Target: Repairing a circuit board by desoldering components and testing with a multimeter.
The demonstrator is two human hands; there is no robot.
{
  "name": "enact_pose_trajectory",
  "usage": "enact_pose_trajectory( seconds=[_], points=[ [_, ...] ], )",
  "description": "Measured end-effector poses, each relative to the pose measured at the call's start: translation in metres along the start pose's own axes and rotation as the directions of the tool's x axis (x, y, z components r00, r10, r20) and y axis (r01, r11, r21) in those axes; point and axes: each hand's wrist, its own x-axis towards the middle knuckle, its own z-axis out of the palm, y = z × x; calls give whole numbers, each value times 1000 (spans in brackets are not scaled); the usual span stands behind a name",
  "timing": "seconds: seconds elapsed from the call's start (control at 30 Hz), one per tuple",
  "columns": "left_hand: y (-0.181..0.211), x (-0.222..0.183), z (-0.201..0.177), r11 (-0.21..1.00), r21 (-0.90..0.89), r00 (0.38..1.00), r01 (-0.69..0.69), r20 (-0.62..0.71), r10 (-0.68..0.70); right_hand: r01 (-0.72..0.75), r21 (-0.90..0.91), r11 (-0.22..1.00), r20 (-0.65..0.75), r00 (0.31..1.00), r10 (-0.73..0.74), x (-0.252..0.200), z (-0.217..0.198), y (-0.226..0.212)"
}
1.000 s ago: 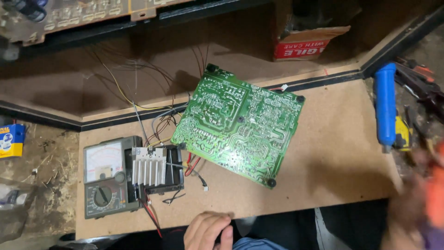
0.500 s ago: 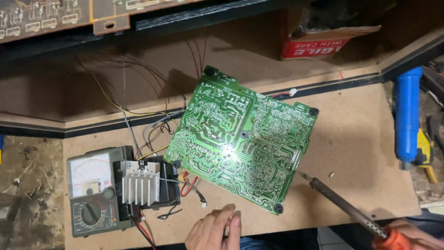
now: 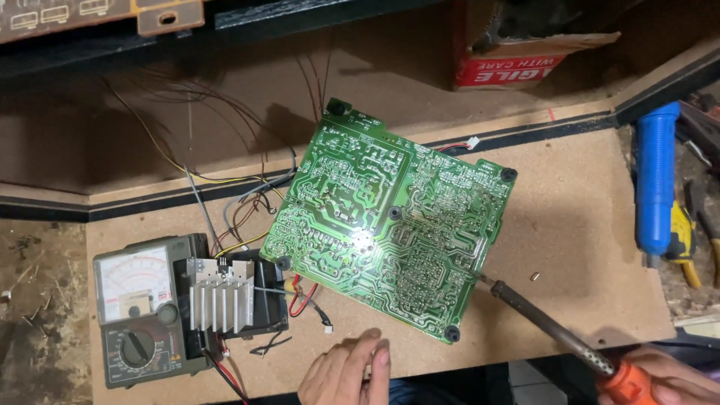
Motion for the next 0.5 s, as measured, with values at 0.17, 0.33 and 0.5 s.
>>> enact_pose_trajectory(
  seconds=[0.17, 0.33, 0.5],
  points=[
    [0, -1, 1, 1000, 3, 1000, 21, 10, -21, 18, -75, 997, 107, 994, -10, -21, -13, 48],
    [-1, 0, 2, 1000, -3, 999, -22, -37, 22, -210, 217, 953, 309, 941, 137, -23, -28, 88],
    [1, 0, 2, 1000, -2, 1000, -11, -29, 11, 114, 275, 955, 335, 919, -206, -2, -22, 56]
  ],
)
